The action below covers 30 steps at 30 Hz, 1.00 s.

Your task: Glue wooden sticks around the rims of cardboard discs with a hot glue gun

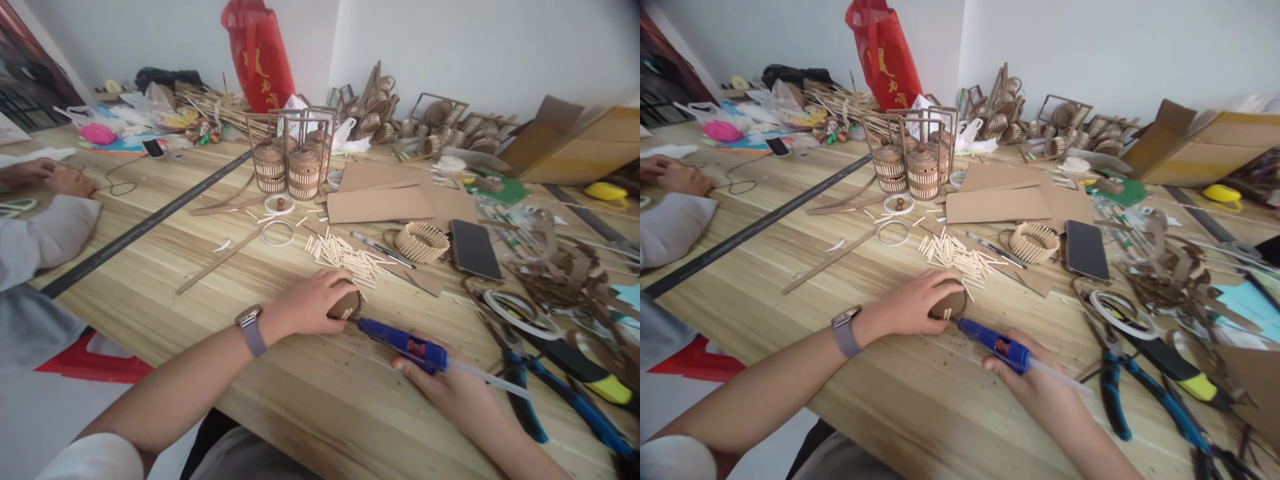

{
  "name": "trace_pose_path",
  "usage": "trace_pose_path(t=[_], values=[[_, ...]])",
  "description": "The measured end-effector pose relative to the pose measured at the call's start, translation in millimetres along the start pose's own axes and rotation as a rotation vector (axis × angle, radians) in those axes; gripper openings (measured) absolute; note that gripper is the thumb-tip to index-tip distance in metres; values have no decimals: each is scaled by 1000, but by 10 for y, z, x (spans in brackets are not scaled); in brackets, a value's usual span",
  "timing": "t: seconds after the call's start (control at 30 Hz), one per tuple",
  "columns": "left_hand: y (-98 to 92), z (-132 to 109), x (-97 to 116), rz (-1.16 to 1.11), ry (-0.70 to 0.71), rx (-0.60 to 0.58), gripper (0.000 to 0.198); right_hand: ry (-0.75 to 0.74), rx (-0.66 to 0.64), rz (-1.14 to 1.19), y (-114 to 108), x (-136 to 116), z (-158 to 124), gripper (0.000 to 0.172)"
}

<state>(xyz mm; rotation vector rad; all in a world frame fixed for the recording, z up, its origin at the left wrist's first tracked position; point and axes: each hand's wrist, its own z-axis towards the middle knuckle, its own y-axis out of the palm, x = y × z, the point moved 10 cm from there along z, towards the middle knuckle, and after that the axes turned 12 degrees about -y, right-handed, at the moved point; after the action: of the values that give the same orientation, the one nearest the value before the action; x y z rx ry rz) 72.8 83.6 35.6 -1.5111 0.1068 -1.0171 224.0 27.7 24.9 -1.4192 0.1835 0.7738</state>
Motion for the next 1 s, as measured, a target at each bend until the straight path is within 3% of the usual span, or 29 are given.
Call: trace_pose_path(t=[0.2, 0.37, 0.43, 0.57, 0.67, 0.8, 1.0], values=[[14, 0, -6, 14, 2, -4, 58, 33, 51, -32, -36, 90, -23, 32], [15, 0, -11, 30, -9, -10, 58, 132, 133, -13, -207, 265, -53, 39], [12, 1, -9, 34, -9, -9, 57, 127, 37, 127, -172, 243, -32, 39], [11, 1, -4, 44, -4, -9, 57, 107, -303, 429, 35, 57, -75, 46], [16, -1, -5, 54, -2, -12, 57, 155, -399, 461, 103, 60, -139, 53], [18, -1, -12, 53, -7, -9, 56, 131, -449, 292, 148, 110, -119, 56], [20, -2, -16, 52, -6, -10, 55, 178, -409, -210, -154, 284, 45, 48]])
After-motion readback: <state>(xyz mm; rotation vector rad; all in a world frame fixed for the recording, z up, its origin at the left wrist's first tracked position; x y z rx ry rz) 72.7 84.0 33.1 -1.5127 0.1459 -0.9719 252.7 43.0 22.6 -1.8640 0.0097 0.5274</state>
